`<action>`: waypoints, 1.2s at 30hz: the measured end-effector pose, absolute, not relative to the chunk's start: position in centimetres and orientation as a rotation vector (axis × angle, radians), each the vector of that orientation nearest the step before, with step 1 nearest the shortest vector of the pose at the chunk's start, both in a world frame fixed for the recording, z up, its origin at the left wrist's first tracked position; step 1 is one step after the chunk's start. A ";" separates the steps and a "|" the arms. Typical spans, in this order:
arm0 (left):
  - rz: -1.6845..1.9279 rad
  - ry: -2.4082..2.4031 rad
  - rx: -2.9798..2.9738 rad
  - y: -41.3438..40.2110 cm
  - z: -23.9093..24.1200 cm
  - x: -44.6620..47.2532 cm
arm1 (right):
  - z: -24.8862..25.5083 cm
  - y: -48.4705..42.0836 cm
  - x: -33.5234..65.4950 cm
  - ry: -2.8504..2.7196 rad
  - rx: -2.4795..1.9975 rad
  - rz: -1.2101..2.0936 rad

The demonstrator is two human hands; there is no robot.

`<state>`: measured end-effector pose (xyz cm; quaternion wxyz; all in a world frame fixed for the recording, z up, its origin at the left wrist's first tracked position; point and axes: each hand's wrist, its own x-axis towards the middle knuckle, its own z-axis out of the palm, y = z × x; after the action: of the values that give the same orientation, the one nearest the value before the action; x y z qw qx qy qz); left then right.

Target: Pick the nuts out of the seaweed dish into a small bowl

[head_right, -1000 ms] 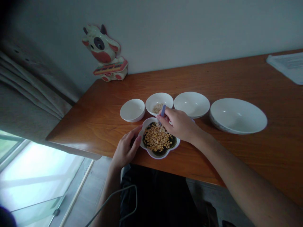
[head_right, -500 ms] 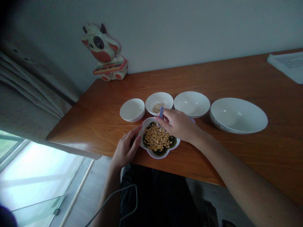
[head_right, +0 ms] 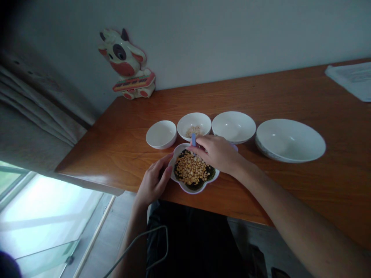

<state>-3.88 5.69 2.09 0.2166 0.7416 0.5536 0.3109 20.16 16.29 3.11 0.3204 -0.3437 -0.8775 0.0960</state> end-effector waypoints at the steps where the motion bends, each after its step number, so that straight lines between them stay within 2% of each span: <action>1: 0.861 1.536 2.055 5.7 2.1 -3.9 | 3.2 16.3 20.2 -2.298 -0.893 0.239; 8: 0.850 1.555 2.061 5.6 1.9 -4.0 | 3.8 15.9 20.4 -2.092 -0.920 0.238; 14: 0.840 1.552 2.050 5.7 1.9 -4.0 | 4.3 15.8 20.6 -1.847 -1.021 0.114; 36: 0.825 1.566 2.044 5.6 1.8 -4.0 | 4.1 16.0 20.8 -1.812 -1.138 0.169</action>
<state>-4.01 5.63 1.82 0.2171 0.7380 0.5653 0.2977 20.79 16.01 4.13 0.4773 -0.4659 -0.7419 0.0692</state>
